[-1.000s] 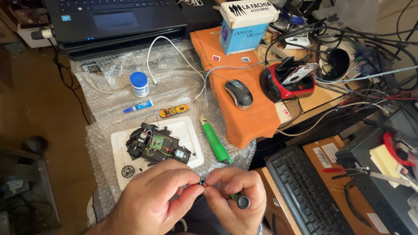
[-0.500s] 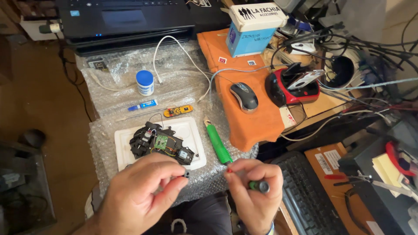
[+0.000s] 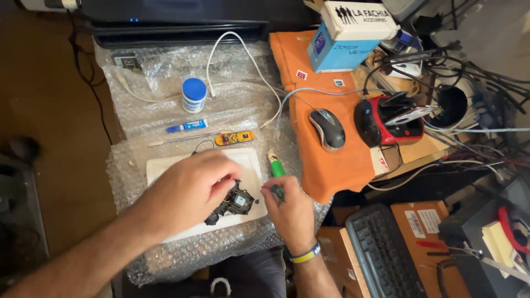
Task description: The person opens a Suprabond Flash glue package and sets it aside, then retrieves a small white jar and a screwdriver. They use the screwdriver to disassemble a small yellow electronic component, remove a tiny black part, and later handle a blue glue tube. The person also picks up a bundle of wires and places them on the desk.
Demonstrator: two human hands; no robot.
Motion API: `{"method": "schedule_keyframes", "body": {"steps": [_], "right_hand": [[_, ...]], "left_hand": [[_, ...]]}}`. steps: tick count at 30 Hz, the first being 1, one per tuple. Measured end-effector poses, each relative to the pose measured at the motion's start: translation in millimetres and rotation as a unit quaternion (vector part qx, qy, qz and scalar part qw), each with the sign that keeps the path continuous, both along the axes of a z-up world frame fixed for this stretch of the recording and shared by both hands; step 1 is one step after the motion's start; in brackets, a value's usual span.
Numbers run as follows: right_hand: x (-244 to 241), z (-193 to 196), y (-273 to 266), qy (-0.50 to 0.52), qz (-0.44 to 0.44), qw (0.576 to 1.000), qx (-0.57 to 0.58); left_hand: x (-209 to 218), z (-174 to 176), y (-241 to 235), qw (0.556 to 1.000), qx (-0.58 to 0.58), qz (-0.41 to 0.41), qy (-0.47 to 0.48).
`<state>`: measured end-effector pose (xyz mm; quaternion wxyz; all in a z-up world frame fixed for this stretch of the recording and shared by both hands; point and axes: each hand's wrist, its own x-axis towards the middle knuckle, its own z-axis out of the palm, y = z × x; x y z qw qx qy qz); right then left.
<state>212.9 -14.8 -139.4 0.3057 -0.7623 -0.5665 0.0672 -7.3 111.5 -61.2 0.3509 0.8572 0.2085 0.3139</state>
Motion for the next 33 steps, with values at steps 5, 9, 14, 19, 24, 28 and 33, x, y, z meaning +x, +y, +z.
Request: {"method": "schedule_keyframes", "body": {"steps": [5, 9, 14, 19, 24, 28, 33], "right_hand": [[-7.6, -8.9, 28.5, -0.095, 0.004, 0.993, -0.076], [-4.4, -19.7, 37.1, -0.127, -0.003, 0.987, -0.102], [-2.1, -21.9, 39.6, -0.131, -0.002, 0.985, -0.111], [1.6, -26.4, 38.5, -0.143, -0.005, 0.982, -0.123], [-2.4, -21.1, 38.8, -0.162, -0.002, 0.98, -0.117], [-1.2, -15.8, 34.3, -0.147, 0.005, 0.983, -0.108], [4.2, 7.1, 25.8, -0.017, 0.033, 0.999, -0.038]], "left_hand": [[36.9, -20.9, 45.9, 0.988, -0.03, -0.051, 0.14], [54.5, -28.7, 68.6, 0.964, -0.064, -0.096, 0.239], [67.7, -43.5, 79.2, 0.948, -0.09, -0.114, 0.283], [75.8, -57.2, 81.1, 0.933, -0.098, -0.117, 0.325], [77.0, -51.0, 80.6, 0.929, -0.084, -0.112, 0.344], [73.1, -36.4, 77.0, 0.926, -0.067, -0.12, 0.352], [83.9, -42.6, 77.2, 0.892, -0.021, -0.117, 0.436]]}}
